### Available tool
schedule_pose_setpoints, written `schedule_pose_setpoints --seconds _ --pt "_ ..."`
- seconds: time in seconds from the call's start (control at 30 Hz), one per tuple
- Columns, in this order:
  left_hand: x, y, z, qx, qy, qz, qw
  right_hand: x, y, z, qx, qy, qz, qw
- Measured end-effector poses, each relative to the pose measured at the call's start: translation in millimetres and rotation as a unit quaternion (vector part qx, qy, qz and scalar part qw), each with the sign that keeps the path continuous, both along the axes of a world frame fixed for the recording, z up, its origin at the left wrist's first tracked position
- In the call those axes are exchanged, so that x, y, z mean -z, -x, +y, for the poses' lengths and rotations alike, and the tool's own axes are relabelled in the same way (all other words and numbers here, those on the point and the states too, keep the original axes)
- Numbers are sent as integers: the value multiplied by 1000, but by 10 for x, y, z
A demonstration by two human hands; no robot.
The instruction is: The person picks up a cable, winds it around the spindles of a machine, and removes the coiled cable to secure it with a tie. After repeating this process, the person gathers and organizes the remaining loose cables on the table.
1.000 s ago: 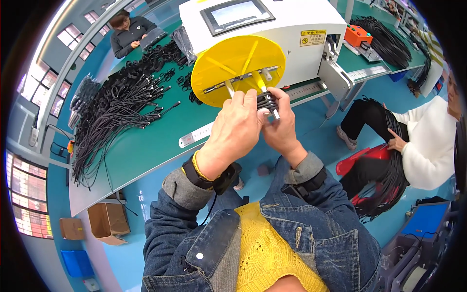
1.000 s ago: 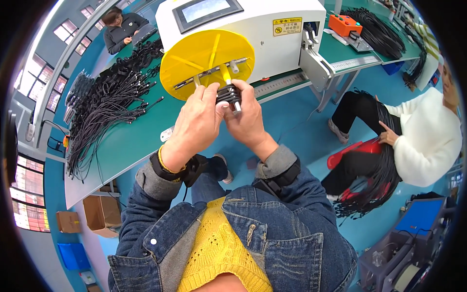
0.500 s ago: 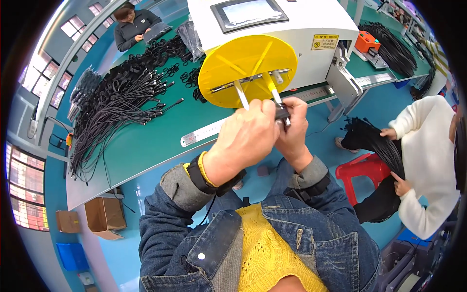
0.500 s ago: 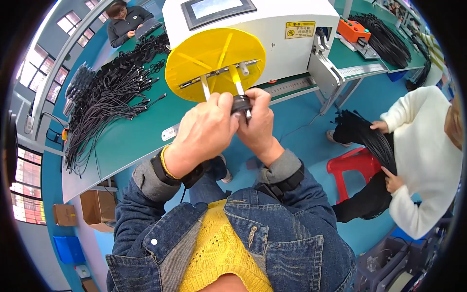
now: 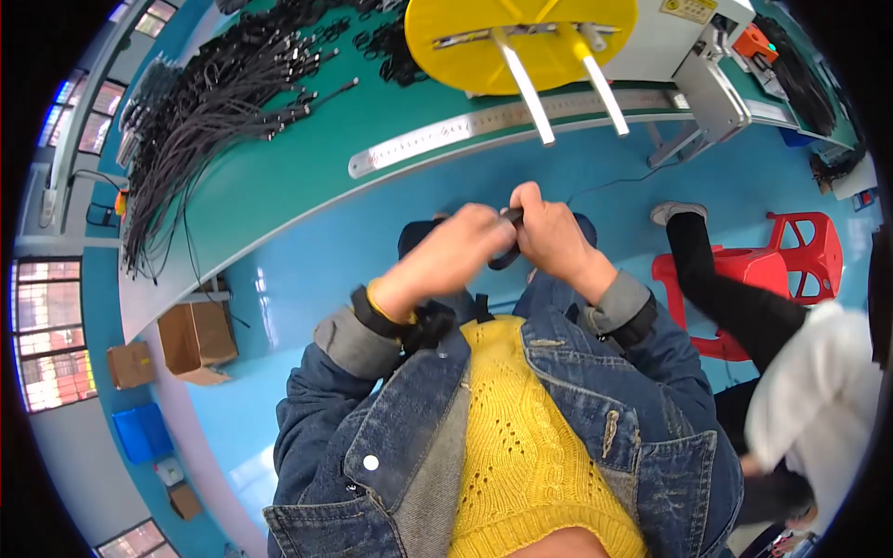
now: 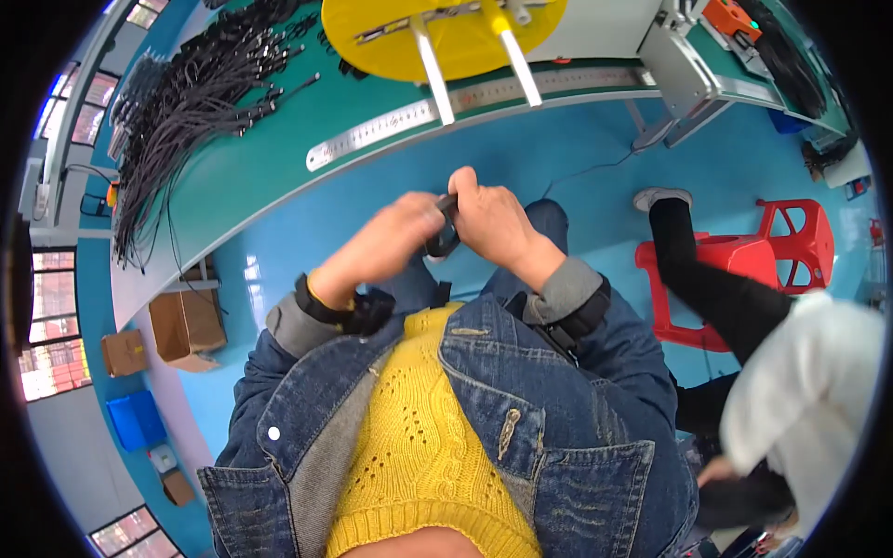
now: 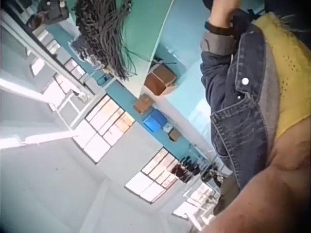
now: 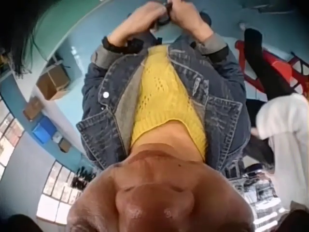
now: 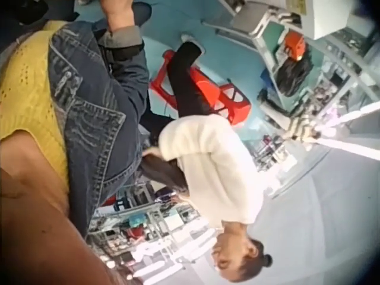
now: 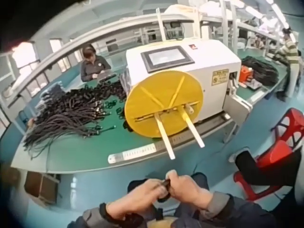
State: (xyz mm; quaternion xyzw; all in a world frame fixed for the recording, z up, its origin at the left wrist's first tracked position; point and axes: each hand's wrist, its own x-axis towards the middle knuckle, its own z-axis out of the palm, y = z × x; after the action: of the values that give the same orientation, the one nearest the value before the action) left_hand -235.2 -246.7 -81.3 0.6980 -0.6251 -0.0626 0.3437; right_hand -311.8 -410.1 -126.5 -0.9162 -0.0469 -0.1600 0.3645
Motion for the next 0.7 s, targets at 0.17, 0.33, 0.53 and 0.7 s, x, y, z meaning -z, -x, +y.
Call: schedule_pose_setpoints --seconds 0.17,0.33,0.53,0.7 --pt "29 40 139 -138 23 739 659 13 -223 254 -57 -95 -20 994" --pt "44 74 268 -132 -125 747 639 2 -289 319 -107 -42 24 993" --pt "214 19 202 -129 -386 564 718 -220 -266 358 -228 194 164 940" --pt "408 20 258 -56 -207 636 741 -52 -188 356 -139 -151 100 974"
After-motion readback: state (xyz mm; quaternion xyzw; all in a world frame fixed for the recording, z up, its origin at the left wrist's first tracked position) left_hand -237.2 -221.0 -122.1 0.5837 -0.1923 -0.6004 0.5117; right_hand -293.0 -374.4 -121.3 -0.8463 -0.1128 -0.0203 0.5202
